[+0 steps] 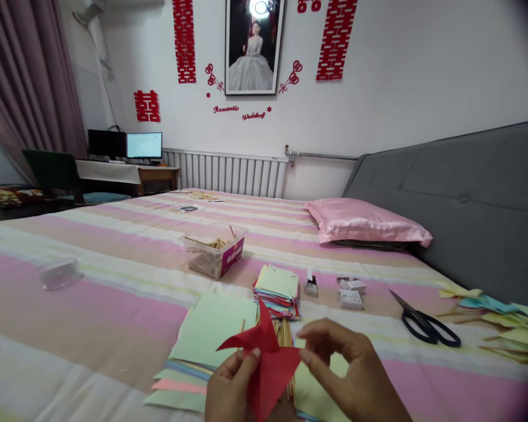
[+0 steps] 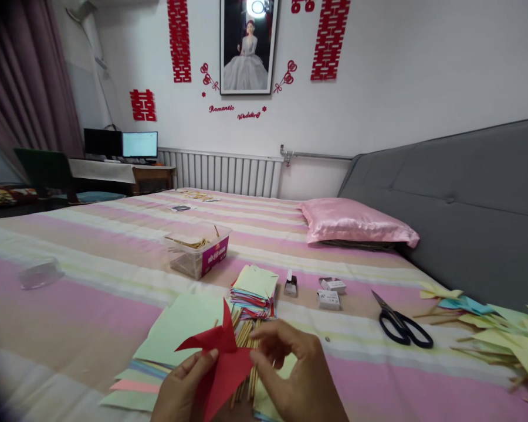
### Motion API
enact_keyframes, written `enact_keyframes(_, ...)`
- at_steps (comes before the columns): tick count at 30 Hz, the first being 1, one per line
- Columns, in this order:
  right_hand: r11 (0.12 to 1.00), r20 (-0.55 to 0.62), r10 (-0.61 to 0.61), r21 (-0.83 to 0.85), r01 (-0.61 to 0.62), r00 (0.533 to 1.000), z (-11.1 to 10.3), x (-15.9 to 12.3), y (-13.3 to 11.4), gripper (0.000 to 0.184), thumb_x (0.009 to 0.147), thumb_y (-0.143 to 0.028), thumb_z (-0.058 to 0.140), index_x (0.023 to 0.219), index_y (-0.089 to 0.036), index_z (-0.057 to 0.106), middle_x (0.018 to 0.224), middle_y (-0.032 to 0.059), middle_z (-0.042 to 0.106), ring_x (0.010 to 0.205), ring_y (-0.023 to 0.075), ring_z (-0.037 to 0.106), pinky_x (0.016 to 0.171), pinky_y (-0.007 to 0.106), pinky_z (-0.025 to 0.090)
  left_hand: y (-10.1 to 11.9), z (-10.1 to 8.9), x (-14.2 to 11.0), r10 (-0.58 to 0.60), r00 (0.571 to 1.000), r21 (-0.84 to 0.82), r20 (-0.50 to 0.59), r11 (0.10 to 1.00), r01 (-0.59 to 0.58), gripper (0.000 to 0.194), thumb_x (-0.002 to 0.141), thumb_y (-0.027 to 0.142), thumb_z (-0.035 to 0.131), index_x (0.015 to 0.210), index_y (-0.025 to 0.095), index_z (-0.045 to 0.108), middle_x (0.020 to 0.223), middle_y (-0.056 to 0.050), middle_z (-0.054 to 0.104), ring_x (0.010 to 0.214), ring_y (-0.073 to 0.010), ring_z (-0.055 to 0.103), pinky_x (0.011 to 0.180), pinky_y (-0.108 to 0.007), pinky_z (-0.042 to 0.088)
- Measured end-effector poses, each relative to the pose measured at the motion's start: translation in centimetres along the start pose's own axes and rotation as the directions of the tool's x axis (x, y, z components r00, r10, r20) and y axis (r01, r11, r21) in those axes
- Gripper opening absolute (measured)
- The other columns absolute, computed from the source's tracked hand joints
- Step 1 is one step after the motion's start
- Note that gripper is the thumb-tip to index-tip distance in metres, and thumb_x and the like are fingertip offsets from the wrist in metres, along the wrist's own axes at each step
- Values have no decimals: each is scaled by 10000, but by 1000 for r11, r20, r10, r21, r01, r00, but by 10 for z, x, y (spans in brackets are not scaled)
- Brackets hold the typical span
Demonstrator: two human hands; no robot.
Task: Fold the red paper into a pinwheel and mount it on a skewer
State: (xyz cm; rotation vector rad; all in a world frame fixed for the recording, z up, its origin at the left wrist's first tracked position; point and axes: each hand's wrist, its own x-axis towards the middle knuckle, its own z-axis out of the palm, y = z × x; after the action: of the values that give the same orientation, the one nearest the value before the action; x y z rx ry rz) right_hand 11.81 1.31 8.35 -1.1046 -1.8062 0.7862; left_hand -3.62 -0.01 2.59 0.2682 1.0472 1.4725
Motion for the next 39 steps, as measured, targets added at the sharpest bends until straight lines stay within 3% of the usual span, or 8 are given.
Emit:
enact_keyframes(3, 997, 283, 72, -25, -68, 956, 4, -5, -8, 257, 637, -104, 599, 825, -239, 710, 604, -11, 657, 555, 140, 584, 537, 219, 452, 0, -2, 1, -2, 1000, -48, 29, 999, 3, 306, 418, 272, 839, 586, 125, 628, 478, -33, 671, 479, -188, 629, 431, -229, 439)
enact_keyframes(6, 989, 356, 144, -9, -150, 923, 13, -7, -8, 386, 603, -46, 589, 871, -282, 735, 641, -3, 696, 595, 152, 618, 557, 216, 459, -2, -4, 2, 2, 997, -116, 83, 993, 8, 223, 509, 223, 803, 571, 131, 609, 471, -12, 657, 524, -176, 639, 458, -214, 442)
enact_keyframes(10, 981, 331, 154, 59, -183, 931, 25, -6, -1, 362, 603, -46, 595, 823, -285, 755, 651, 1, 726, 621, 170, 636, 544, 216, 450, -1, -2, 0, 4, 993, -127, 114, 992, 10, 206, 531, 227, 795, 570, 126, 619, 447, 4, 631, 527, -162, 628, 474, -210, 445)
enact_keyframes(18, 944, 287, 168, 230, -238, 943, 34, -5, 3, 102, 647, -145, 639, 626, -162, 737, 536, 31, 680, 484, 137, 579, 484, 219, 427, 1, 4, -3, 56, 996, -145, 74, 988, -45, 253, 460, 232, 830, 528, 119, 614, 462, 20, 649, 444, -79, 550, 472, -167, 424)
enact_keyframes(26, 889, 187, 274, 326, -322, 944, 43, -1, 20, 233, 691, -349, 665, 611, -132, 633, 509, 37, 633, 449, 157, 595, 461, 249, 451, -4, 4, -3, 82, 997, -106, -2, 991, -81, 302, 405, 223, 850, 566, 137, 609, 491, -11, 688, 472, -133, 606, 506, -227, 477)
enact_keyframes(28, 918, 120, 264, 273, -288, 957, 42, 0, 21, 233, 689, -353, 669, 611, -135, 640, 571, 57, 657, 515, 185, 624, 498, 266, 466, -6, 2, -1, 104, 995, -95, -4, 990, -104, 299, 415, 238, 848, 581, 137, 620, 529, -30, 707, 506, -145, 628, 527, -234, 487)
enact_keyframes(33, 961, 3, 197, 200, -194, 980, 38, 1, 19, 164, 694, -274, 671, 579, -159, 688, 957, 122, 673, 939, 262, 608, 750, 309, 469, -8, 1, -1, 106, 994, -45, 21, 994, -105, 284, 417, 252, 848, 583, 131, 653, 578, -53, 729, 555, -160, 653, 585, -246, 508)
enact_keyframes(39, 960, -22, 217, 187, -209, 976, 38, 2, 19, 132, 674, -226, 668, 556, -170, 682, 972, 126, 674, 1000, 275, 581, 774, 321, 462, -5, 4, -5, 132, 990, 55, 43, 989, -134, 276, 420, 273, 844, 582, 121, 680, 607, -68, 735, 600, -172, 661, 585, -233, 500)
